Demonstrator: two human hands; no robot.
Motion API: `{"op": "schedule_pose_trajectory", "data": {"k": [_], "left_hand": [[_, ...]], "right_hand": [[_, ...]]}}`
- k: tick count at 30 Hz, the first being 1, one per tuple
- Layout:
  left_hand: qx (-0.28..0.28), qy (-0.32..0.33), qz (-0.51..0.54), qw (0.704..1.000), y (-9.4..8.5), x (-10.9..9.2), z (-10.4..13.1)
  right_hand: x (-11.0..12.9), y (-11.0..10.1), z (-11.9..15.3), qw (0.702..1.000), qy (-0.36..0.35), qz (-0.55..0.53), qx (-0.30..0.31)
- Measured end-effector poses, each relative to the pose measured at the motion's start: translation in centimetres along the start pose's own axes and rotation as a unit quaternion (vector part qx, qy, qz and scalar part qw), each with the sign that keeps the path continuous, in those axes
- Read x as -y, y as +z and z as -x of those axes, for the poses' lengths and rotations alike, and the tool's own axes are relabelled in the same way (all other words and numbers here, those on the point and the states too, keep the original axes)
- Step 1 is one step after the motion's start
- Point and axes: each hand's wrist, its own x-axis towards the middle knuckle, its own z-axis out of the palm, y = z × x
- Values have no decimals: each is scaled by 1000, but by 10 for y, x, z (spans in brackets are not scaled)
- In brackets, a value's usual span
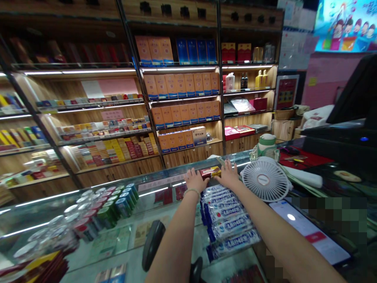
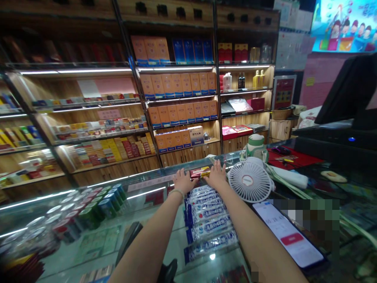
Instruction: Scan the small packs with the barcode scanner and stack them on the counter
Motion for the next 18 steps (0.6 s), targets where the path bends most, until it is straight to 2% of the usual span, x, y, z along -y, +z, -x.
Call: {"op": "schedule_pose_trajectory", "data": {"k": [18], "left_hand": [[23,19,0,1000,-4,-4,-1]], "right_hand": [[-1,-5,1,1000,-4,-15,13]]}}
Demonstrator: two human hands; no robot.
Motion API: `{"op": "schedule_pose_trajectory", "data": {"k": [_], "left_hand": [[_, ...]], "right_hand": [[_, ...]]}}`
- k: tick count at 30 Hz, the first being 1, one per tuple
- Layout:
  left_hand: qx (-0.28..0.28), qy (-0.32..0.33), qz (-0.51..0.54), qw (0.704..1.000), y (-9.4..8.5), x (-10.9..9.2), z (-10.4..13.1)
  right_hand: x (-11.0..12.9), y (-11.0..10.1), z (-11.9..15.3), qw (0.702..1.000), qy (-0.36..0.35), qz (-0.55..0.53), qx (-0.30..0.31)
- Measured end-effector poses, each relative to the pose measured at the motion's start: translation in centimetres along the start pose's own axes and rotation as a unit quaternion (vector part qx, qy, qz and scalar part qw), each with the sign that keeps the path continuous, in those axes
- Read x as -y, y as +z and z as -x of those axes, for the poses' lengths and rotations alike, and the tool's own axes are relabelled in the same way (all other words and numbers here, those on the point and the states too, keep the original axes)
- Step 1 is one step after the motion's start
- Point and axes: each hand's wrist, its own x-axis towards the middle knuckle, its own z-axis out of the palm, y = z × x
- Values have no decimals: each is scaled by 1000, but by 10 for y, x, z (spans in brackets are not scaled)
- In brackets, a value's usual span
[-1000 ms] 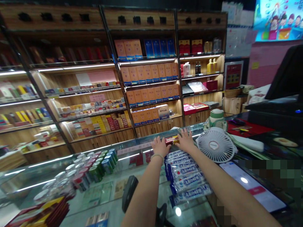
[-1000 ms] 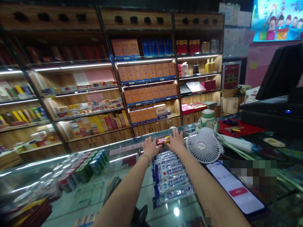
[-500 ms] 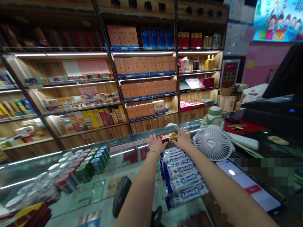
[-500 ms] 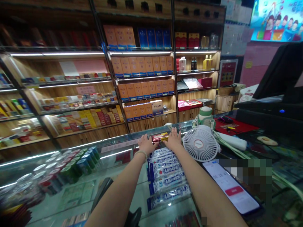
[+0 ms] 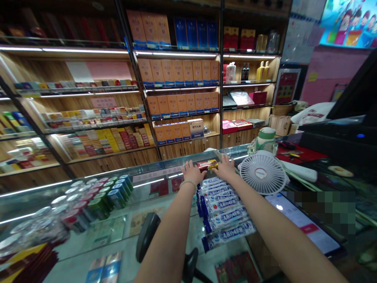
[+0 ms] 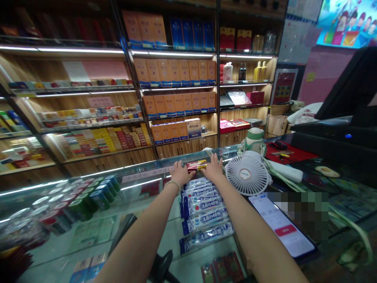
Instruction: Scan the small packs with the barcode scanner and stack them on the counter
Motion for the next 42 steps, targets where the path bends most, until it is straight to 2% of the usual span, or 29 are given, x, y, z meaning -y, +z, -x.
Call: {"op": "schedule_pose_trajectory", "data": {"k": [10,14,18,23,29,37,42], "left_hand": [[-5,-4,17,1000,-9,3,3],[-24,-7,21,999,-24,5,9],[-59,-9,21,998,-46,14,20],[-118,-9,16,993,-78,33,42],[-207,-29,24,978,-106,62,74],[-289,-43,46,955,-120,98,123],[-307,-56,36,950,-120,117,151]], "right_hand": [[-2,-4,-2,999,2,-18,-46],[1,-10,-3,997,4,-32,-74],[12,-27,2,992,-11,-54,-110],[31,-55,15,982,-31,-83,-168],[58,-77,37,946,-69,-148,-278],[95,-82,72,920,-75,-216,-318],[115,-79,94,910,-82,-258,-313]]}}
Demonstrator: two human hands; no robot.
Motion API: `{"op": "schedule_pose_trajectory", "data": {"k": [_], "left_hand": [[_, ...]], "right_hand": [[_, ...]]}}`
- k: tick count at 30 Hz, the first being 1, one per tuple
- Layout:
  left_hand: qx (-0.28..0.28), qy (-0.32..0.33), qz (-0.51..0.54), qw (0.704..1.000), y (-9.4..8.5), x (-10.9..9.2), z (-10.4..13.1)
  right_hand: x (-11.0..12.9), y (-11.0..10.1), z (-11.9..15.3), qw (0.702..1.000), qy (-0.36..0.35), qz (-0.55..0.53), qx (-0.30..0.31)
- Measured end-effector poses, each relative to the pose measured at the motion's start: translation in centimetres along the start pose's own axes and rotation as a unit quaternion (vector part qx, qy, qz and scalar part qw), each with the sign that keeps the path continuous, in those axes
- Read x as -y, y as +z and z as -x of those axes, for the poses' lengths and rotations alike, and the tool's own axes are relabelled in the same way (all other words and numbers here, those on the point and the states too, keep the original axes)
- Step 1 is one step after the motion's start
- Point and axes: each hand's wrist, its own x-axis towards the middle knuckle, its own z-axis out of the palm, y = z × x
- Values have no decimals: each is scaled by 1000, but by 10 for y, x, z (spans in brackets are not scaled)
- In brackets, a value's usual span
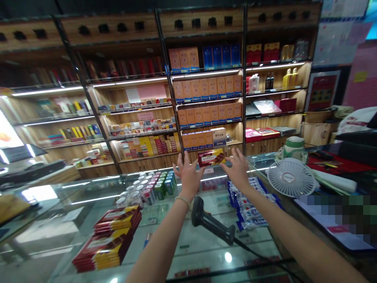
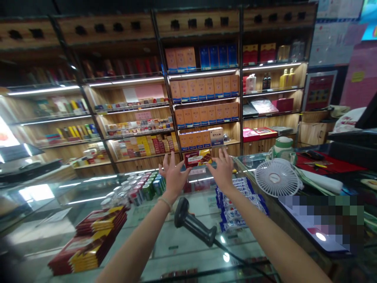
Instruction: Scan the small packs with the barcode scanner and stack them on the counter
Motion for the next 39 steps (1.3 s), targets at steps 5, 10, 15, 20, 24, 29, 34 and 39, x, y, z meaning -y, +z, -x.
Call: {"op": "schedule_pose_trajectory", "data": {"k": [5,10,15,20,24,29,34,39], "left_hand": [[-1,-10,-3,1000,-3,24,18],[14,-23,-1,1000,7,40,32],[27,-25,6,999,11,45,40],[35,-18,4,999,6,47,45],[25,-8,1,1000,3,45,50],[20,4,9,1000,0,40,54],[-44,31,33,998,2,41,57],[-89,60,56,993,9,46,58]], "right_hand": [[16,7,21,999,11,-45,24],[19,19,38,995,35,-82,47],[16,22,46,990,48,-104,79],[15,20,49,984,44,-135,105],[12,17,51,979,52,-148,134],[11,13,52,979,52,-152,129],[8,15,53,978,39,-175,108],[6,17,54,968,35,-229,96]]}}
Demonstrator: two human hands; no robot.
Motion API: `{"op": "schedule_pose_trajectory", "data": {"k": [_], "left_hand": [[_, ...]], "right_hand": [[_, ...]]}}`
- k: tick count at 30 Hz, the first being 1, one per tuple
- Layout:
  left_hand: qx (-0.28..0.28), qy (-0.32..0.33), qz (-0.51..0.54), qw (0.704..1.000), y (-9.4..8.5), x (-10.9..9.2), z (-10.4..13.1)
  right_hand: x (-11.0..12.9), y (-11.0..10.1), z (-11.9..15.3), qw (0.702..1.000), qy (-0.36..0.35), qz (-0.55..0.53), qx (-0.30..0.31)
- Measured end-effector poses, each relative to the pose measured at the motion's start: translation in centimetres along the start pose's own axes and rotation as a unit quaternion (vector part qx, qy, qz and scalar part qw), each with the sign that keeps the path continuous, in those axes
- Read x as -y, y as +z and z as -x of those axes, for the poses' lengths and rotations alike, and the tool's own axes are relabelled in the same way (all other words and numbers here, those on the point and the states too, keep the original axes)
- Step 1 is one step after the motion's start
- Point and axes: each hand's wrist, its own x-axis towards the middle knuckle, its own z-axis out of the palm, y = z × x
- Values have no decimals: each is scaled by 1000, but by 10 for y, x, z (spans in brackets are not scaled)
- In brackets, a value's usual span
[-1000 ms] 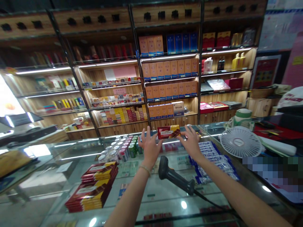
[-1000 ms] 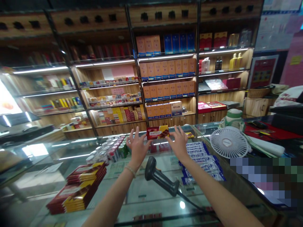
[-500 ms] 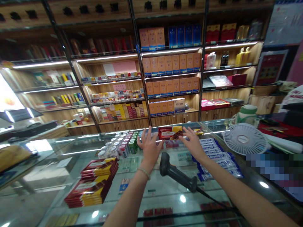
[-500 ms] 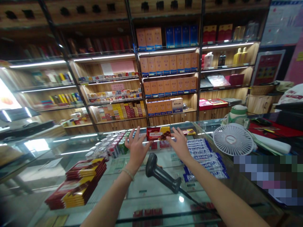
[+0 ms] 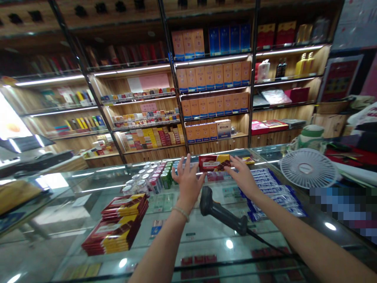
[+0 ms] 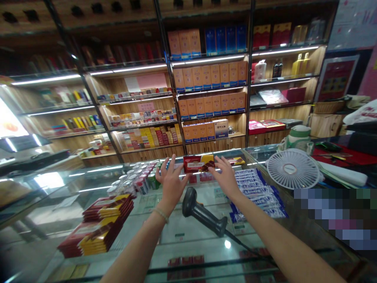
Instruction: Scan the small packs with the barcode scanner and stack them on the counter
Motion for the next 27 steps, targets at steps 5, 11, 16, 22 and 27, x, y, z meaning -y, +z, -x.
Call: {"op": "schedule_pose_trajectory", "data": {"k": [5,11,16,22,27], "left_hand": [[-22,-1,-14,1000,3,3,-2],[-36,45,-39,998,-4,-3,-3],[-16,107,-41,993,-5,-10,0],[-20,109,-40,993,-5,-9,2],[-37,90,-35,995,-5,-9,0]], "right_hand": [[8,0,3,999,11,-35,-2],[16,-1,5,999,18,-50,-4],[20,1,9,999,17,-34,4],[28,4,14,1000,-24,-10,-4],[43,1,23,996,-85,14,-8]]}}
